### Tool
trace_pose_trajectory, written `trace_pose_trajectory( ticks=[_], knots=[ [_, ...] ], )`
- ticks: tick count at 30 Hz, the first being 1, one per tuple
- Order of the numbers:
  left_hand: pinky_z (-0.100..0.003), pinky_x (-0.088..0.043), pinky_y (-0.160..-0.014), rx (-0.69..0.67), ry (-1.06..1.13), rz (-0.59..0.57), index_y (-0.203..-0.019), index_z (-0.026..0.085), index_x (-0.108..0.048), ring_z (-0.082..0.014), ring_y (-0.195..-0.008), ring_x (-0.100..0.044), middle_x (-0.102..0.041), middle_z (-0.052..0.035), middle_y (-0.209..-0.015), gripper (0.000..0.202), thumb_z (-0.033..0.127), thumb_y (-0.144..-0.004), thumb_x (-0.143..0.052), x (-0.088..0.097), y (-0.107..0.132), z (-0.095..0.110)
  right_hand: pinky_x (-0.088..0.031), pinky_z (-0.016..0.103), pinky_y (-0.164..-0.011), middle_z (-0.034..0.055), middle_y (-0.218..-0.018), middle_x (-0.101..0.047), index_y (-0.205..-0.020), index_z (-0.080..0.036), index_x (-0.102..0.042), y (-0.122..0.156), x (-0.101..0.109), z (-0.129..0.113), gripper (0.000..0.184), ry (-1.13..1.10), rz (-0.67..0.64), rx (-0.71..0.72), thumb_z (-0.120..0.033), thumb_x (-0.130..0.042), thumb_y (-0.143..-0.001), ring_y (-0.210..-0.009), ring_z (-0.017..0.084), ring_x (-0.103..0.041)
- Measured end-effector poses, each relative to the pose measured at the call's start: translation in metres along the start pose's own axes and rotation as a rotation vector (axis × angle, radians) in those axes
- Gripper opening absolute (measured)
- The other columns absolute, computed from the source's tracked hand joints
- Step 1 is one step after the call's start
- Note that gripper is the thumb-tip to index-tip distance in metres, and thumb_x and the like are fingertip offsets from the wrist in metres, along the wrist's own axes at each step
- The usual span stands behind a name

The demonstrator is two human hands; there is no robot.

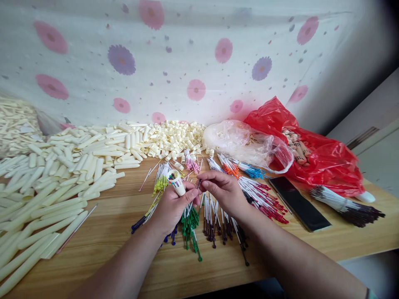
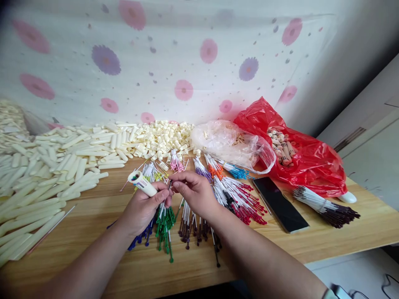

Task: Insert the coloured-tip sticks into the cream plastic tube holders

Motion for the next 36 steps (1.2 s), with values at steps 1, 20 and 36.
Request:
trace_pose_trajectory(
  ticks=[1,20,36],
  knots=[
    [-0.028,-0.043,-0.059,-0.004,-0.006,-0.001,-0.069,0.016,-0.062,-0.0139,-0.059,-0.055,-0.061,-0.0016,-0.061,0.026,0.038,-0.083,-0.06,-0.001,0.0,0.0,-0.056,0.03,-0.066,-0.0014,-0.072,-0.067,-0.093,-0.023,-0.07,0.0,0.002,0.002,0.015,-0.028,0.011,-0.024,-0.029,-0.067,-0.079,-0.066,0.011,-0.064],
    [-0.027,-0.047,-0.063,-0.107,-0.161,0.286,-0.08,0.018,-0.066,-0.0161,-0.067,-0.061,-0.066,-0.0005,-0.068,0.02,0.038,-0.079,-0.064,0.036,-0.001,0.004,-0.051,0.028,-0.061,0.0012,-0.074,-0.067,-0.083,-0.024,-0.063,0.022,0.014,-0.117,0.008,0.603,0.24,0.433,-0.017,-0.06,-0.083,-0.068,0.015,-0.062],
    [-0.026,-0.045,-0.062,-0.231,-0.503,0.307,-0.069,0.019,-0.062,-0.015,-0.065,-0.058,-0.064,0.0002,-0.067,0.017,0.031,-0.081,-0.058,0.032,0.003,0.037,-0.057,0.026,-0.071,0.0078,-0.078,-0.07,-0.091,-0.015,-0.06,0.047,-0.05,-0.166,0.016,0.743,-0.076,0.753,-0.004,-0.058,-0.079,-0.077,0.015,-0.068]
  ],
)
Point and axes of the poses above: each hand's wrist, its own y-axis away from the middle knuckle, its own x-axis out of the back of the hand, z = x × y, the point moved 10 cm from there along -y, towards the middle knuckle
